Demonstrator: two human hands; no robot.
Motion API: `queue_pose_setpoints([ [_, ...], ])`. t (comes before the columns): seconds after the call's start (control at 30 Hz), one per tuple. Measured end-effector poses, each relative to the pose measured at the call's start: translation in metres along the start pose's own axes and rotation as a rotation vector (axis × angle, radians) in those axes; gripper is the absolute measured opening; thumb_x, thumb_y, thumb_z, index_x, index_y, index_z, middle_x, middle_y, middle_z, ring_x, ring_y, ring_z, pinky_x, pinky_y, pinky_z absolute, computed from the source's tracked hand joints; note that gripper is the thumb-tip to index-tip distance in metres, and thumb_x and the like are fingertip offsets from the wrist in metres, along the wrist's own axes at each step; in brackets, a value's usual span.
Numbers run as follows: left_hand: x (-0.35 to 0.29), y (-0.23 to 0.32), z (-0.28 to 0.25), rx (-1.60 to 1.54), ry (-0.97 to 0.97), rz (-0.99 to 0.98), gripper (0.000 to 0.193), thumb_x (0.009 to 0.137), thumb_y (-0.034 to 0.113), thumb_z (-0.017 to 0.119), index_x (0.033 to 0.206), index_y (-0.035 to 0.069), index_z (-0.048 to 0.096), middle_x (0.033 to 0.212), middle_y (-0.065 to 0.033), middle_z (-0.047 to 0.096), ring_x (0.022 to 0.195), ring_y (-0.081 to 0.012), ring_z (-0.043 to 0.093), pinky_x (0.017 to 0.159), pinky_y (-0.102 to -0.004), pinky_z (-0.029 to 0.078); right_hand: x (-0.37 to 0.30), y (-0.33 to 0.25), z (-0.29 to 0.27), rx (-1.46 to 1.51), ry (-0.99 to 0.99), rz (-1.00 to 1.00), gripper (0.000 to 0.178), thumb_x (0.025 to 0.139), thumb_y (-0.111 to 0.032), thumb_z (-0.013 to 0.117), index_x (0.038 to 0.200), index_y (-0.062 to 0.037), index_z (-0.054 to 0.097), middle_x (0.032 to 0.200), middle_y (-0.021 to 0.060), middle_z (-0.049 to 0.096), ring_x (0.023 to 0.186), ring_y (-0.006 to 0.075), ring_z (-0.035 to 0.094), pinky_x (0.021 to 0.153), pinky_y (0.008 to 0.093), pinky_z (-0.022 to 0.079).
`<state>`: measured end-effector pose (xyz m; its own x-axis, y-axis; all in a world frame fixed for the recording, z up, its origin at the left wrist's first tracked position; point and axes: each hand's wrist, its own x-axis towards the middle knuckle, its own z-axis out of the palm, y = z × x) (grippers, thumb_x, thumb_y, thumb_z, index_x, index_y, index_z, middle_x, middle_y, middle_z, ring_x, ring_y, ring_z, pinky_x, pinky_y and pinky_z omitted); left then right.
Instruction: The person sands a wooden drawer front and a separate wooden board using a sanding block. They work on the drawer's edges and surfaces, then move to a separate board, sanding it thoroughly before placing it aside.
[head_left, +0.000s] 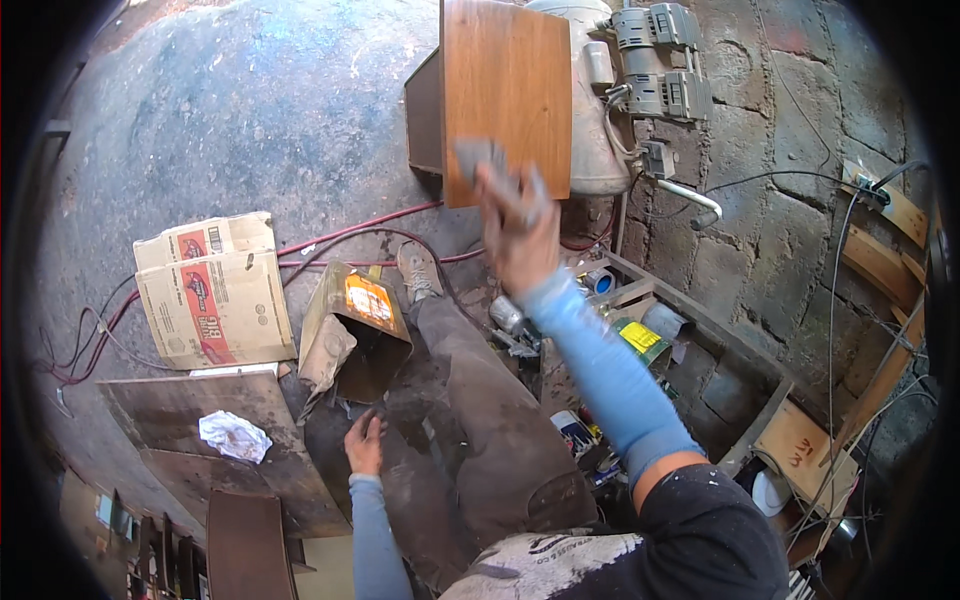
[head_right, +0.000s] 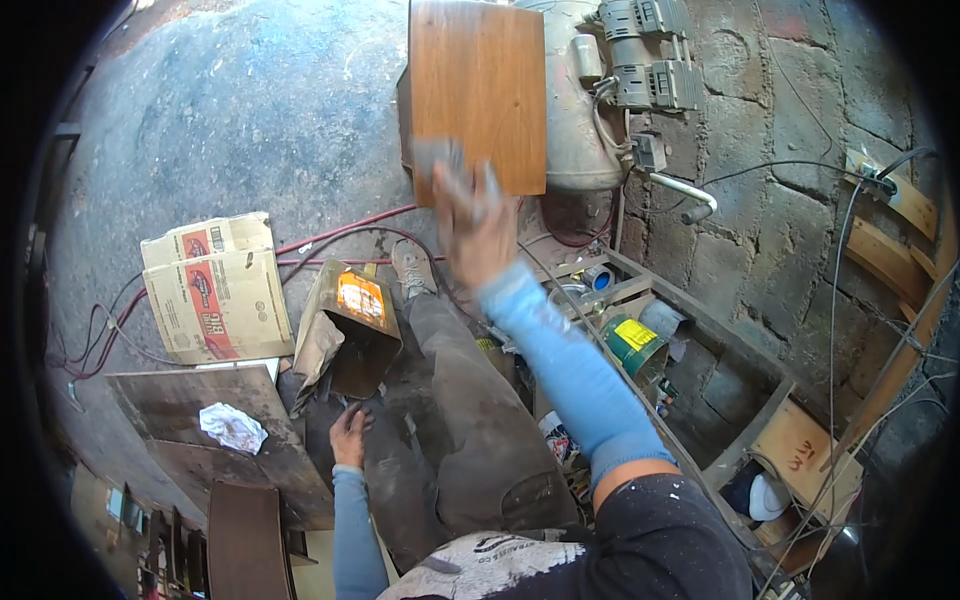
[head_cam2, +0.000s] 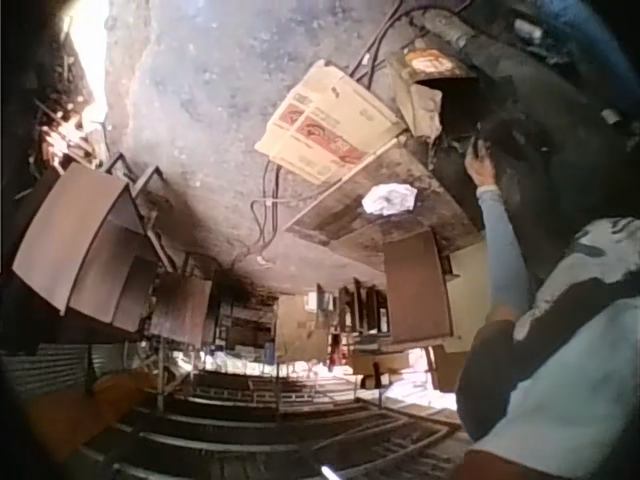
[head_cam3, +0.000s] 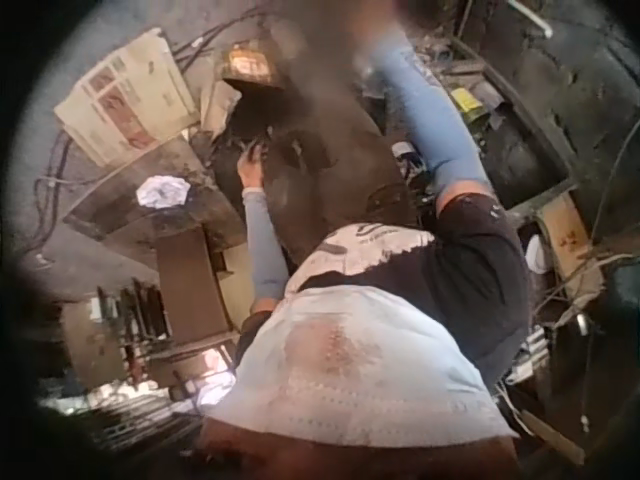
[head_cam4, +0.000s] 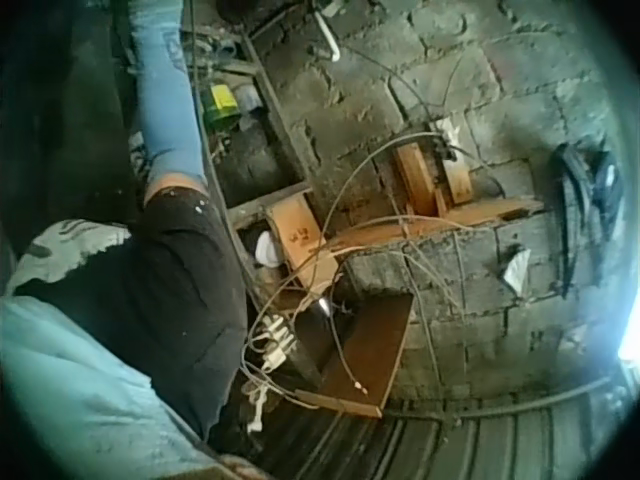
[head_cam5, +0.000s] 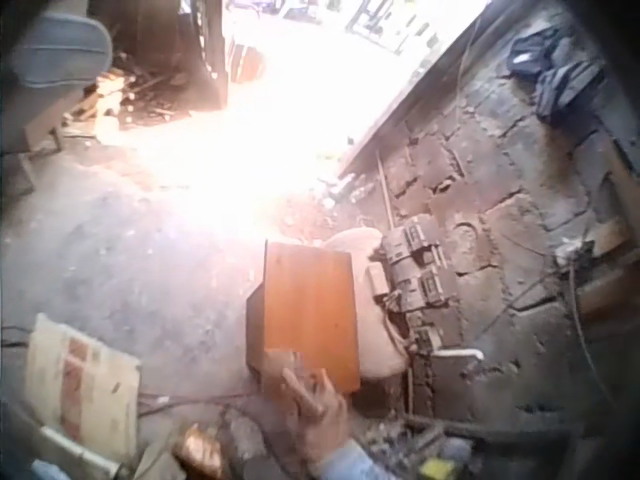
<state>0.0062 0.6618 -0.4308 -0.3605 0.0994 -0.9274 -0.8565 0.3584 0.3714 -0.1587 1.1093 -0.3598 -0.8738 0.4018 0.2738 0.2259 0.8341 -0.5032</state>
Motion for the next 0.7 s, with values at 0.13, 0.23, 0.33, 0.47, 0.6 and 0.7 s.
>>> queue_pose_setpoints([
  [0.13, -0.003, -0.008, -0.028, 0.051, 0.037, -0.004, 0.042, 0.095, 0.019, 0.061, 0.127, -0.009, 0.054, 0.105, -0.0188, 0.068, 0.083, -0.0207, 0.068, 0.074, -0.0311, 0.056, 0.102, 0.017, -0.016, -0.048, -0.507, -0.012, 0.018, 0.088, -0.015, 0.061, 0.103, -0.0137, 0.071, 0.104, 0.0204, 0.064, 0.078, 0.0358, 0.065, 0.073, 0.0437, 0.055],
  [0.23, -0.008, -0.030, -0.049, 0.031, 0.101, -0.077, 0.038, 0.097, 0.016, 0.059, 0.124, -0.009, 0.056, 0.105, -0.0171, 0.069, 0.087, -0.0195, 0.067, 0.075, -0.0294, 0.055, 0.049, 0.012, -0.033, -0.039, -0.922, -0.399, 0.019, 0.084, -0.013, 0.058, 0.090, -0.0108, 0.075, 0.104, 0.0094, 0.065, 0.089, 0.0284, 0.065, 0.080, 0.0394, 0.054],
  [0.33, -0.011, -0.031, -0.049, 0.061, 0.084, -0.065, 0.037, 0.096, 0.016, 0.059, 0.124, -0.009, 0.057, 0.106, -0.0163, 0.069, 0.086, -0.0192, 0.067, 0.075, -0.0290, 0.054, 0.025, 0.000, -0.058, -0.098, -1.128, -0.741, 0.021, 0.083, -0.015, 0.057, 0.097, -0.0089, 0.072, 0.104, 0.0078, 0.062, 0.088, 0.0277, 0.065, 0.076, 0.0407, 0.054],
  [0.47, -0.007, -0.029, -0.034, 0.111, 0.080, -0.066, 0.037, 0.096, 0.015, 0.059, 0.124, -0.009, 0.057, 0.107, -0.0168, 0.069, 0.085, -0.0187, 0.067, 0.076, -0.0285, 0.054, 0.033, 0.002, -0.040, -0.181, -1.272, -0.798, 0.029, 0.084, -0.022, 0.059, 0.108, -0.0061, 0.065, 0.099, 0.0125, 0.060, 0.085, 0.0285, 0.065, 0.074, 0.0418, 0.054],
  [0.6, 0.005, -0.038, -0.010, 0.061, 0.084, -0.080, 0.036, 0.096, 0.014, 0.059, 0.123, -0.009, 0.057, 0.107, -0.0158, 0.069, 0.086, -0.0178, 0.067, 0.076, -0.0281, 0.054, 0.051, -0.009, -0.009, -0.243, -1.407, -0.897, 0.034, 0.084, -0.022, 0.056, 0.113, -0.0048, 0.059, 0.101, 0.0157, 0.060, 0.081, 0.0309, 0.066, 0.077, 0.0417, 0.054],
  [0.7, 0.004, -0.023, 0.014, 0.017, 0.054, -0.055, 0.036, 0.096, 0.014, 0.059, 0.123, -0.009, 0.057, 0.106, -0.0149, 0.069, 0.086, -0.0174, 0.067, 0.075, -0.0279, 0.054, 0.071, -0.013, -0.008, -0.339, -1.406, -0.851, 0.033, 0.087, -0.017, 0.050, 0.115, -0.0053, 0.062, 0.104, 0.0133, 0.061, 0.080, 0.0295, 0.066, 0.073, 0.0402, 0.056],
])
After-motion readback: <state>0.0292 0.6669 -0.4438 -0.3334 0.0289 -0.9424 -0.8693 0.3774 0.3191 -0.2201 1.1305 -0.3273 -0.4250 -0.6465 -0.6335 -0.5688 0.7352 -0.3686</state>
